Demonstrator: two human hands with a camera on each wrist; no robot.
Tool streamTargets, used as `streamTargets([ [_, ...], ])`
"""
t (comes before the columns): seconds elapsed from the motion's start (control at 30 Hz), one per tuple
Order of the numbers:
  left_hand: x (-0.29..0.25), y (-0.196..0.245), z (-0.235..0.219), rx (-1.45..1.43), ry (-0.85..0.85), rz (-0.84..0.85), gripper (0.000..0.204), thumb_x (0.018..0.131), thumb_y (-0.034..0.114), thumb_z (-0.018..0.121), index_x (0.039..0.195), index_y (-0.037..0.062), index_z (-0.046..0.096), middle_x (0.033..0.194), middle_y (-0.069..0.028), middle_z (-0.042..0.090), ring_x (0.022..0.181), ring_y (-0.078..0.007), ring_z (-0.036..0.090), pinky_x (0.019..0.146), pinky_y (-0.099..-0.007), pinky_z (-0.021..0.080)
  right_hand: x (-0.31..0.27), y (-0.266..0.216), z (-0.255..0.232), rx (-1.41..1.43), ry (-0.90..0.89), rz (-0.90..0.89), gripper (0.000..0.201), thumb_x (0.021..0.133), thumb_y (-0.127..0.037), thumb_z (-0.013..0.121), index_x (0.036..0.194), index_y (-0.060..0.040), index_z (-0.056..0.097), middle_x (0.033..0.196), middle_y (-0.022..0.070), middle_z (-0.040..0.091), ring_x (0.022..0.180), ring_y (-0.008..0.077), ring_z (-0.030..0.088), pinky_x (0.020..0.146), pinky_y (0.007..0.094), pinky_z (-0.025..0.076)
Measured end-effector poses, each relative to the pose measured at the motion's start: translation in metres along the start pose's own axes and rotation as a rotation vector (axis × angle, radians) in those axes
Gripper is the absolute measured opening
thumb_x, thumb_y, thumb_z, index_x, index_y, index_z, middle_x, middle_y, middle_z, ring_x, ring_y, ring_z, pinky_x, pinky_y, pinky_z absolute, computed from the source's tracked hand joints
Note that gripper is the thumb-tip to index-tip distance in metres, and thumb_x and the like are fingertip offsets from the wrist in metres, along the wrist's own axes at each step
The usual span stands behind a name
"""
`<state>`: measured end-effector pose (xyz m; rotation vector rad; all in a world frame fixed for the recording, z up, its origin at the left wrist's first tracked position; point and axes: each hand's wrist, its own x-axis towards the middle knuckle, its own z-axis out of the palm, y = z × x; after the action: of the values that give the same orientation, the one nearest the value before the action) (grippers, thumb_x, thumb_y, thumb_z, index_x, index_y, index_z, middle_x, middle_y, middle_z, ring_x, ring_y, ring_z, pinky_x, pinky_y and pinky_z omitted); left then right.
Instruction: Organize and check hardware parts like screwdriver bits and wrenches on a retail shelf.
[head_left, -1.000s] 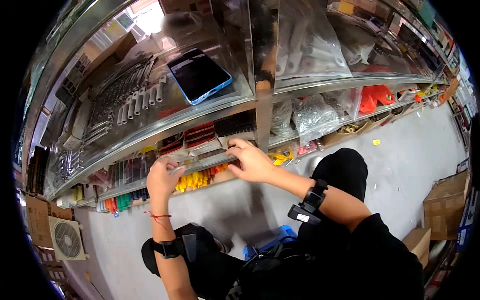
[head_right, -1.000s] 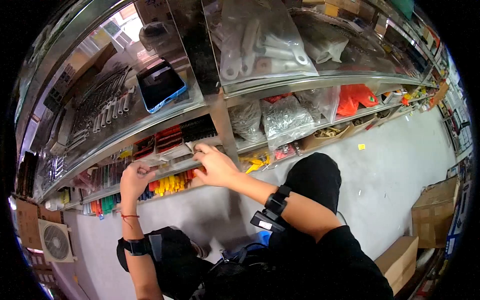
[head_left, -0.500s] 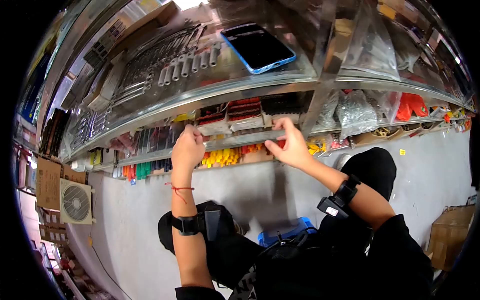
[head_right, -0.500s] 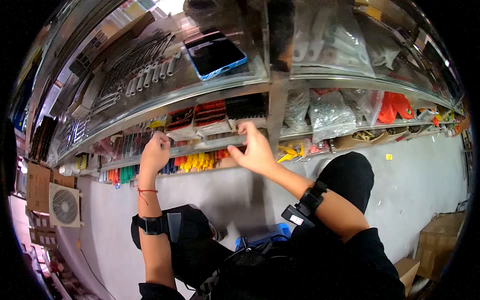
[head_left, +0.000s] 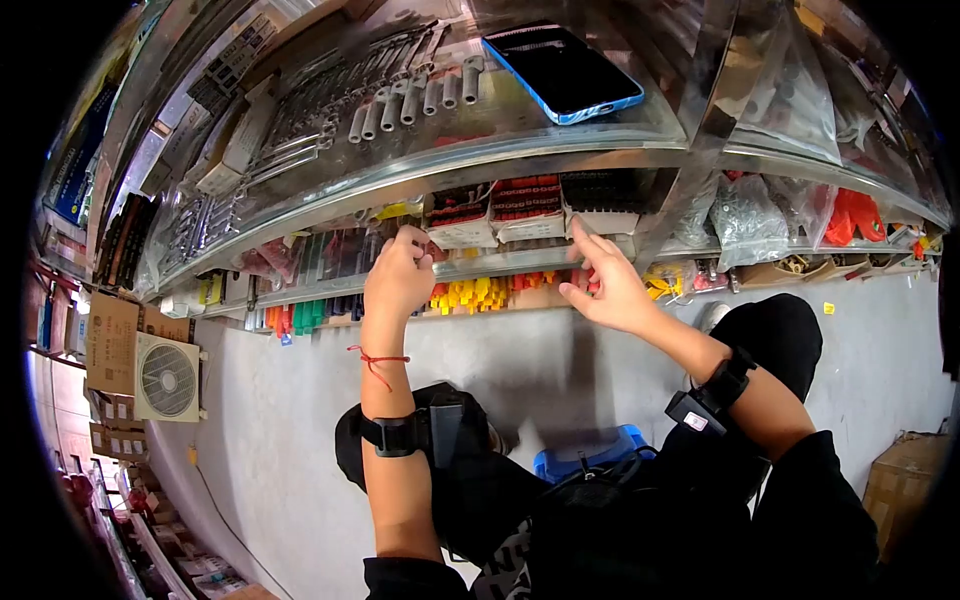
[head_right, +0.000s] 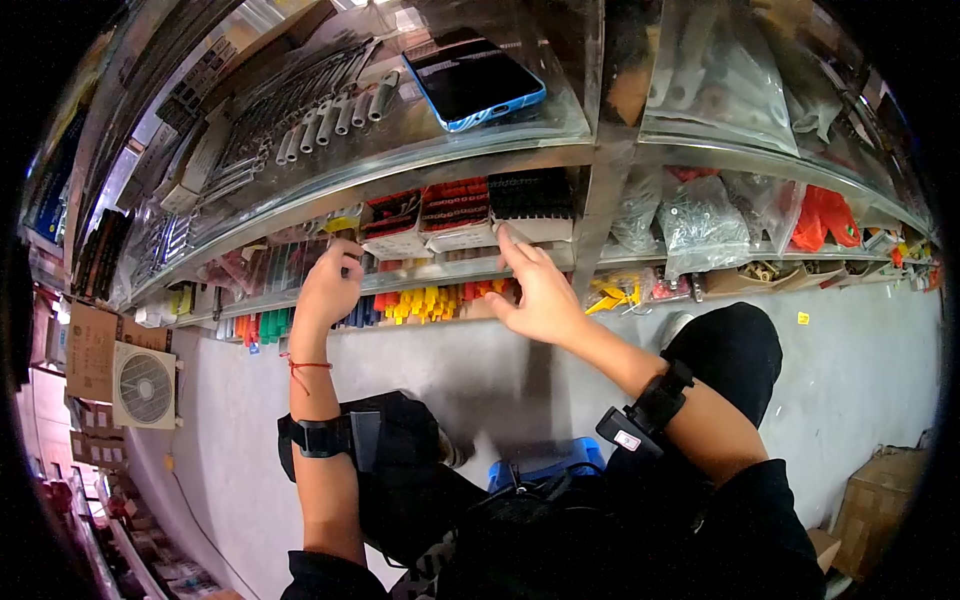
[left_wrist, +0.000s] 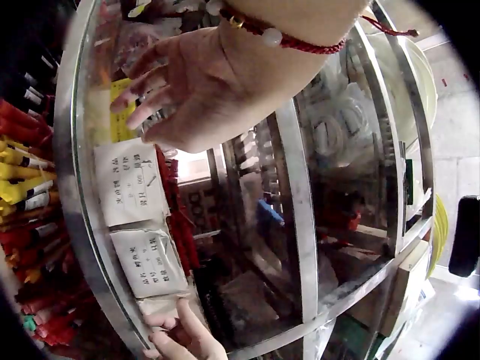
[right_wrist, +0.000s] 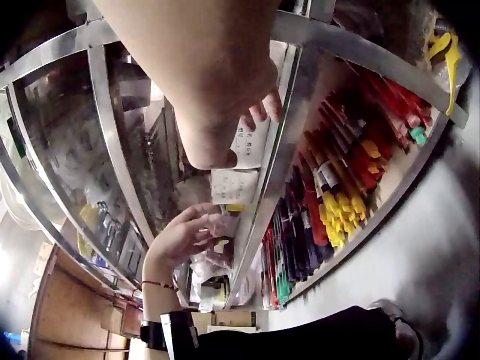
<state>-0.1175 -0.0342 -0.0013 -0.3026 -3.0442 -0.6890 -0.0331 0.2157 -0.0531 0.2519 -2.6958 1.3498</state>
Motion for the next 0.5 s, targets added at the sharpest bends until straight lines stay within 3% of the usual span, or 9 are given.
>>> streamTargets([
  [0.07, 0.0008, -0.0012, 0.0025, -0.010, -0.010, 0.020, 0.027, 0.074, 0.006, 0.054, 0.101, 0.0042, 0.053, 0.083, -0.0125, 0.061, 0.084, -0.0293, 0.058, 0.076, -0.0359, 0.044, 0.0015, 0.0029, -0.0017, -0.132, -0.078, -0.066, 0.082, 0.068, -0.017, 0.062, 0.132, 0.0072, 0.017, 0.092, 0.0140, 0.054, 0.088, 0.0285, 0.050, 0.072, 0.0333, 0.045],
  [0.17, 0.0037, -0.0083, 0.0067, -0.032, -0.009, 0.022, 0.029, 0.073, 0.013, 0.058, 0.101, 0.0082, 0.053, 0.084, -0.0118, 0.060, 0.086, -0.0296, 0.057, 0.074, -0.0382, 0.044, 0.0017, -0.0024, -0.0057, -0.404, -0.162, -0.043, 0.082, 0.070, -0.019, 0.060, 0.131, 0.0099, 0.013, 0.087, 0.0154, 0.056, 0.089, 0.0302, 0.050, 0.076, 0.0365, 0.045],
  [0.3, 0.0015, -0.0057, 0.0040, -0.007, 0.013, 0.050, 0.035, 0.074, 0.009, 0.055, 0.109, 0.0045, 0.052, 0.082, -0.0136, 0.062, 0.084, -0.0307, 0.059, 0.075, -0.0353, 0.044, 0.0039, -0.0016, -0.0056, -0.509, -0.161, -0.066, 0.081, 0.071, -0.021, 0.058, 0.130, 0.0110, 0.014, 0.085, 0.0161, 0.057, 0.090, 0.0294, 0.051, 0.075, 0.0373, 0.046],
  [0.5, 0.0022, -0.0070, 0.0043, -0.029, 0.020, 0.129, 0.032, 0.075, 0.012, 0.058, 0.106, 0.0035, 0.055, 0.087, -0.0136, 0.061, 0.076, -0.0264, 0.060, 0.069, -0.0319, 0.047, 0.0042, -0.0015, -0.0051, -0.576, -0.150, -0.085, 0.080, 0.072, -0.022, 0.058, 0.130, 0.0123, 0.015, 0.083, 0.0159, 0.057, 0.088, 0.0282, 0.052, 0.074, 0.0368, 0.046],
])
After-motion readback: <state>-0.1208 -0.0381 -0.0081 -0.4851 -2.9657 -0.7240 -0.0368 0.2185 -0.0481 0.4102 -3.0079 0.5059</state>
